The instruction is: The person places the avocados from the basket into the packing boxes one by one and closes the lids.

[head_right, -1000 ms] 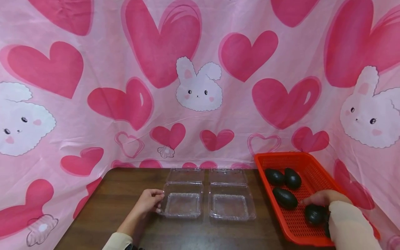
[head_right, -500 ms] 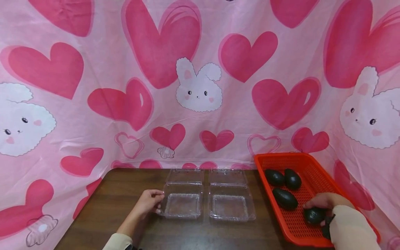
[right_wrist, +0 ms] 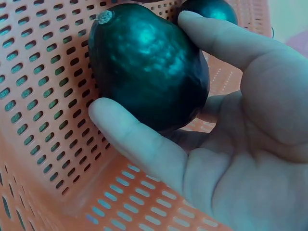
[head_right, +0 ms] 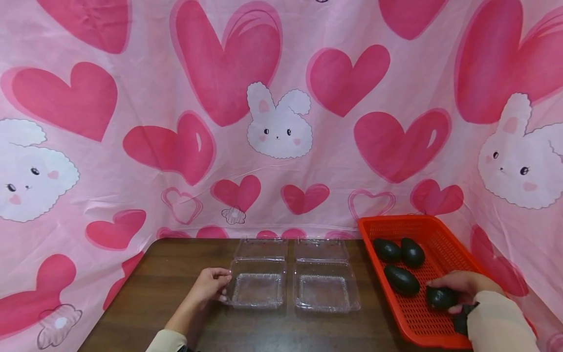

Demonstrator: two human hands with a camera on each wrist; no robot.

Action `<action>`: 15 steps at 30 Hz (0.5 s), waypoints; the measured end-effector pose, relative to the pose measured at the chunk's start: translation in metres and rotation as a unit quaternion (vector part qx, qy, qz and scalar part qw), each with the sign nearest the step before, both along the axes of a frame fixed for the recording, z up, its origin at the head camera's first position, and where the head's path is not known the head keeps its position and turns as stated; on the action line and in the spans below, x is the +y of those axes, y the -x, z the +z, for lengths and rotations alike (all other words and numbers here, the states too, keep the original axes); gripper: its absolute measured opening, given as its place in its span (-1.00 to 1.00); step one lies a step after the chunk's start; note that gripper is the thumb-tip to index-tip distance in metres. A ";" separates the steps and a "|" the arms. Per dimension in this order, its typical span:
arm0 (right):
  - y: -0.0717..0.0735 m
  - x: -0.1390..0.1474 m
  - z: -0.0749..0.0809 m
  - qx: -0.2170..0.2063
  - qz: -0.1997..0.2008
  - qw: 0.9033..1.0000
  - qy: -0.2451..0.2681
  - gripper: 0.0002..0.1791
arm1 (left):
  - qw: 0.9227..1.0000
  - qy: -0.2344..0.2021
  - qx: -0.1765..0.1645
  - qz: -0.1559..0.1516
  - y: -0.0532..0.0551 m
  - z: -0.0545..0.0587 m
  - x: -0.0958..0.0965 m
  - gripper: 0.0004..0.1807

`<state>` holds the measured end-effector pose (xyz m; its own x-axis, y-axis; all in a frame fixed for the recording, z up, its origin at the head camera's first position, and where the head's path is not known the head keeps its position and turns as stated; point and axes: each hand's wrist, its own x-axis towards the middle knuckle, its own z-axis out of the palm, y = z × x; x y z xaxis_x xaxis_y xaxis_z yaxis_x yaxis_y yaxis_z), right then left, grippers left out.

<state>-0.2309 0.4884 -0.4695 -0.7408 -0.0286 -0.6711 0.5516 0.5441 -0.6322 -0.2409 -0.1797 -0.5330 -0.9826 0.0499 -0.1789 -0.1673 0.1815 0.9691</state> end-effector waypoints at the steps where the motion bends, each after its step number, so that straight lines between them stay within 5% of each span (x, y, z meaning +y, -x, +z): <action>1: 0.000 0.001 0.000 0.001 0.001 1.000 0.004 -0.29 | 1.000 -0.001 0.000 0.001 0.000 0.000 0.000 -0.69; 10: 0.007 -0.001 0.006 0.037 0.009 0.999 0.037 -0.04 | 1.000 -0.005 0.005 0.001 0.000 0.000 -0.002 -0.68; 15: 0.013 -0.005 0.011 0.078 0.029 0.996 0.020 -0.12 | 1.000 -0.004 0.006 -0.003 -0.001 0.002 -0.002 -0.68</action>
<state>-0.2442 0.4838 -0.4586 -0.8320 -0.0998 -0.5458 0.4133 0.5447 -0.7297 -0.2400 -0.1820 -0.5308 -0.9842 0.0579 -0.1673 -0.1550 0.1751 0.9723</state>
